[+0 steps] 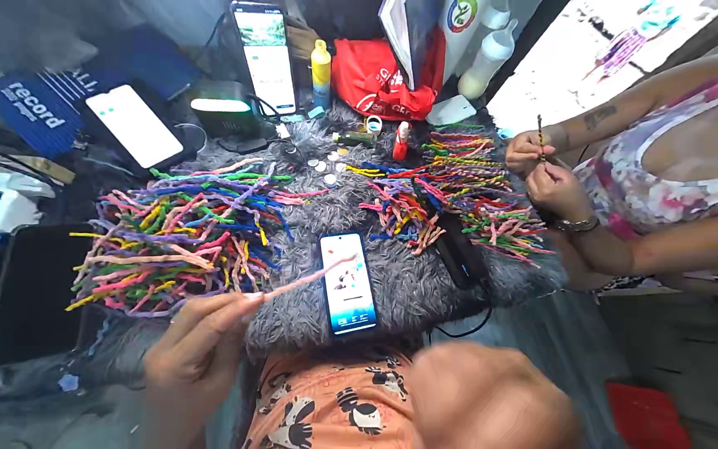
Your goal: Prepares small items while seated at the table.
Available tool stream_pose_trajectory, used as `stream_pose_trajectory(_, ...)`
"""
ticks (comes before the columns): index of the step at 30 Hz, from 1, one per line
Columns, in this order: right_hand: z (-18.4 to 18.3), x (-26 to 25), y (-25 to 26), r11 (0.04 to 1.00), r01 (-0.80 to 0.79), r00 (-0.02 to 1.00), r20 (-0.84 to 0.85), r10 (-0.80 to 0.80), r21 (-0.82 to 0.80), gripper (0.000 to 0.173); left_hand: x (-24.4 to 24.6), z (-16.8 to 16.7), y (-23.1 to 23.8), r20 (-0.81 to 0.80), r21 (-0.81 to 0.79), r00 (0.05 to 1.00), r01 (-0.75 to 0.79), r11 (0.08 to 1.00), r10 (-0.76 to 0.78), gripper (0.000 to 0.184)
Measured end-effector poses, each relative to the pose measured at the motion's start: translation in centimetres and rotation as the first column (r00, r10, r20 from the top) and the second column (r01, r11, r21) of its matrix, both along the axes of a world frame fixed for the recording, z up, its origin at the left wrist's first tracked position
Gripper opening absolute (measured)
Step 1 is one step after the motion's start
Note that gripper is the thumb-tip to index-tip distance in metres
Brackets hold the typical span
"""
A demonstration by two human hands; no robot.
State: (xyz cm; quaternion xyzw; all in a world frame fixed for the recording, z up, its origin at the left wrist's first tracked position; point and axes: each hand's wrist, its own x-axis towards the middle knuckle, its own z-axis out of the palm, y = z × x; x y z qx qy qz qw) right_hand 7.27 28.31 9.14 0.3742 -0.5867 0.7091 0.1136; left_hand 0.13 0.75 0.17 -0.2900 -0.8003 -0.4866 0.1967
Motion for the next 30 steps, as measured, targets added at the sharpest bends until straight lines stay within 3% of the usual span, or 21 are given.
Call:
stream_pose_trajectory(2,-2.7,-2.0,0.1,0.915,0.231,0.973,-0.070,-0.220,0.331,0.025,0.3,0.4,0.7,0.000,0.024,0.998,0.067,0.997,-0.067,0.020)
stream_pose_trajectory(4,-5.8,-2.7,-0.4,0.717,0.423,0.902,-0.183,-0.391,0.554,0.034,0.6,0.5,1.5,0.046,0.114,0.985,0.163,0.980,-0.169,0.020)
stream_pose_trajectory(6,-8.4,-2.2,-0.6,0.613,0.486,0.862,-0.225,-0.455,0.623,0.032,0.7,0.4,2.4,0.113,0.236,0.947,0.267,0.934,-0.300,0.019)
stream_pose_trajectory(7,-9.1,-1.8,-0.6,0.624,0.479,0.864,-0.203,-0.462,0.617,0.026,0.7,0.2,2.8,0.153,0.290,0.923,0.301,0.908,-0.354,0.019)
stream_pose_trajectory(9,-9.6,-0.8,-0.2,0.766,0.360,0.915,-0.041,-0.401,0.532,0.017,0.9,-0.6,3.7,0.235,0.371,0.878,0.316,0.873,-0.418,0.020)
stream_pose_trajectory(11,-9.4,-0.2,0.6,0.935,0.131,0.952,0.220,-0.211,0.329,0.021,1.3,-1.6,4.6,0.332,0.442,0.825,0.292,0.848,-0.458,0.019)
stream_pose_trajectory(13,-9.3,0.2,0.9,0.994,-0.033,0.913,0.409,-0.011,0.101,0.027,2.3,-2.4,5.6,0.440,0.505,0.738,0.268,0.820,-0.512,0.016)
stream_pose_trajectory(17,-10.1,0.2,0.1,0.982,-0.072,0.830,0.535,0.155,-0.172,0.021,3.8,-2.7,7.4,0.606,0.618,0.474,0.225,0.753,-0.639,0.007)
stream_pose_trajectory(20,-10.4,0.1,-0.4,0.976,-0.018,0.829,0.542,0.136,-0.217,0.016,4.0,-2.9,7.8,0.614,0.701,0.326,0.193,0.687,-0.719,0.006)
stream_pose_trajectory(24,-10.8,0.0,-0.1,0.988,0.098,0.857,0.514,-0.025,-0.115,0.016,3.9,-3.0,7.6,0.600,0.736,0.258,0.193,0.649,-0.758,0.006)
stream_pose_trajectory(28,-10.9,0.3,0.0,0.889,0.002,0.753,0.586,0.299,-0.457,0.017,4.0,-3.3,7.8,0.575,0.740,0.239,0.256,0.622,-0.782,0.007)
stream_pose_trajectory(30,-11.0,0.3,0.0,0.845,-0.014,0.733,0.570,0.372,-0.534,0.015,4.0,-3.4,8.0,0.563,0.749,0.221,0.271,0.605,-0.796,0.007)
